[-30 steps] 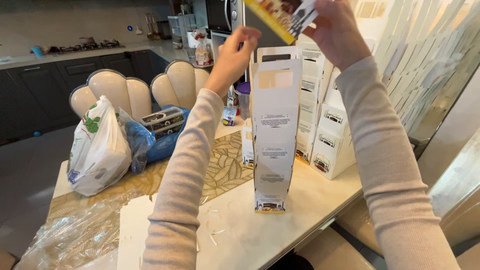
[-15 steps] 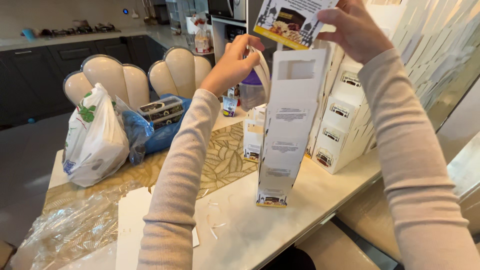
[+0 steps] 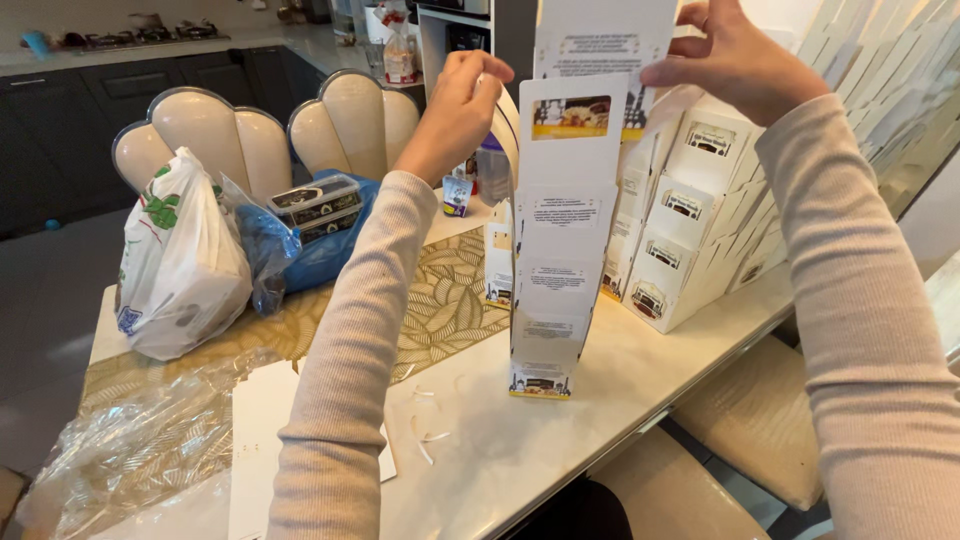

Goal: The person assembles flat white paperboard boxes by folding along pre-scored lines and tucking tabs into slots to form rectangular containers. The person handles multiple boxes one at a time, stacking completed units on the table.

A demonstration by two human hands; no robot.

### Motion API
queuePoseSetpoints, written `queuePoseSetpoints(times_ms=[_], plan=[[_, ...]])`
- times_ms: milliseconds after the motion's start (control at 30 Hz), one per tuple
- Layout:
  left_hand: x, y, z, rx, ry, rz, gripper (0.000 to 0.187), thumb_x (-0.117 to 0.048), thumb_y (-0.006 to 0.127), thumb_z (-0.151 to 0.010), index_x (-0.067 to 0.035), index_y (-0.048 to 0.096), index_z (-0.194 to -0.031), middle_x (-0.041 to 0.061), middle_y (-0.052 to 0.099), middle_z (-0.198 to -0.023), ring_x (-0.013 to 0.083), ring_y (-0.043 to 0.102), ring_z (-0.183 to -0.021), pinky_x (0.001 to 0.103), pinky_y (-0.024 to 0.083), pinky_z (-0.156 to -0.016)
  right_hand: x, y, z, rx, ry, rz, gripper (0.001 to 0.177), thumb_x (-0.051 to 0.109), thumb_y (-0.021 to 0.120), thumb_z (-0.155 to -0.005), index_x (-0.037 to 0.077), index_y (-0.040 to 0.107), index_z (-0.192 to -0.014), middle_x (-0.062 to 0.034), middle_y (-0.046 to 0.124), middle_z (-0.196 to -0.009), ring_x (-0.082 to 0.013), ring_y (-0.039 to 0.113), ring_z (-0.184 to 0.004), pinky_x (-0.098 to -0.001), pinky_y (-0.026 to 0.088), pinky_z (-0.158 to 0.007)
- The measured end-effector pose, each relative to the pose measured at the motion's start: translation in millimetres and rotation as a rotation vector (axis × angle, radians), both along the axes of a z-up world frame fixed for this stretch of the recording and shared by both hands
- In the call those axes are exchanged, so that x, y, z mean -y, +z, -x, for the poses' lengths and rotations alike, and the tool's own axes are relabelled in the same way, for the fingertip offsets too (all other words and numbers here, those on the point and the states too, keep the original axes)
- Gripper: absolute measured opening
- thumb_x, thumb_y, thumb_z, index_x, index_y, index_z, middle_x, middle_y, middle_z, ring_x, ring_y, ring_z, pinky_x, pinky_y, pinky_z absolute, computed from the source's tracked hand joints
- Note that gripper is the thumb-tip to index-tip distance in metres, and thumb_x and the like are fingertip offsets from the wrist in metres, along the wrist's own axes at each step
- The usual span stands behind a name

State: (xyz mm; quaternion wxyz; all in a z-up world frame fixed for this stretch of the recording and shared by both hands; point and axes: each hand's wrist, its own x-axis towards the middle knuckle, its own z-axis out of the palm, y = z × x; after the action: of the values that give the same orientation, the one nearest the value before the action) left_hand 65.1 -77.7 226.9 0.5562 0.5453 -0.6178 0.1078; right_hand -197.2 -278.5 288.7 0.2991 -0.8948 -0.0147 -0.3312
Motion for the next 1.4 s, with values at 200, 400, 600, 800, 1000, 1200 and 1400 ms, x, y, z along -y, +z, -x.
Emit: queuePoseSetpoints(times_ms=[200,400,600,800,1000,1200,1400], plan=[[7,3,13,0.071,0.027,0.078,0.048,-0.050,0.052,-0.104,-0.008,0.068,-0.119,0.011,0.059,-0.127,0.0274,0.049,-0.118,0.038,0.037,-0.106,-6,-8,-2,-0.072,-0.113,0.094,0.105,0.025,0.076,-0.093,0.002,0.001,-0.163,-0.0248,0.050,-0.145,-0.0366,0.056,-0.133,-0.0464,0.047,-0.109],[11,3,17,0.047,0.016,0.127,0.051,-0.055,0.055,-0.103,-0.005,0.064,-0.103,0.009,0.064,-0.110,0.0251,0.052,-0.108,0.038,0.041,-0.102,-10,0,-3,-0.017,-0.195,0.194,0.057,0.042,0.059,-0.099,-0.001,0.057,-0.137,-0.0159,0.063,-0.131,-0.0298,0.062,-0.117,-0.0437,0.051,-0.095],[20,1,13,-0.036,-0.024,0.088,0.062,-0.061,0.035,-0.108,-0.001,0.051,-0.099,0.012,0.054,-0.092,0.0253,0.049,-0.095,0.041,0.042,-0.095,-2,-6,1,0.035,-0.111,0.149,0.053,0.046,0.054,-0.108,-0.003,0.059,-0.126,-0.0159,0.064,-0.119,-0.0290,0.063,-0.112,-0.0430,0.052,-0.101],[22,-1,11,-0.033,-0.100,0.100,0.073,-0.069,0.029,-0.105,-0.002,0.053,-0.120,0.013,0.061,-0.104,0.0251,0.054,-0.102,0.040,0.043,-0.100,-4,-6,-2,0.050,-0.022,0.137,0.051,0.047,0.052,-0.108,0.000,0.057,-0.128,-0.0113,0.065,-0.121,-0.0266,0.064,-0.116,-0.0412,0.051,-0.106],[16,-1,7,-0.112,-0.219,0.098,0.074,-0.068,0.037,-0.104,-0.002,0.047,-0.136,0.013,0.065,-0.120,0.0240,0.060,-0.119,0.035,0.045,-0.109,-11,-5,-10,-0.092,-0.188,0.135,0.049,0.045,0.056,-0.103,0.000,0.058,-0.123,-0.0132,0.061,-0.118,-0.0254,0.058,-0.109,-0.0389,0.049,-0.095],[8,-12,5,-0.313,-0.408,0.078,0.082,-0.073,0.040,-0.100,-0.008,0.038,-0.151,0.013,0.045,-0.150,0.0238,0.041,-0.142,0.050,0.043,-0.110,-11,-7,-15,-0.118,-0.132,0.157,0.048,0.043,0.058,-0.100,0.000,0.062,-0.120,-0.0100,0.063,-0.110,-0.0212,0.059,-0.101,-0.0341,0.046,-0.093],[3,-33,18,-0.339,-0.357,-0.020,0.089,-0.074,0.038,-0.098,-0.021,0.013,-0.166,0.010,0.020,-0.171,0.0320,0.018,-0.158,0.065,0.037,-0.114,-9,2,1,-0.220,-0.098,0.207,0.051,0.043,0.056,-0.099,-0.002,0.063,-0.123,-0.0134,0.066,-0.107,-0.0233,0.062,-0.093,-0.0362,0.050,-0.081]])
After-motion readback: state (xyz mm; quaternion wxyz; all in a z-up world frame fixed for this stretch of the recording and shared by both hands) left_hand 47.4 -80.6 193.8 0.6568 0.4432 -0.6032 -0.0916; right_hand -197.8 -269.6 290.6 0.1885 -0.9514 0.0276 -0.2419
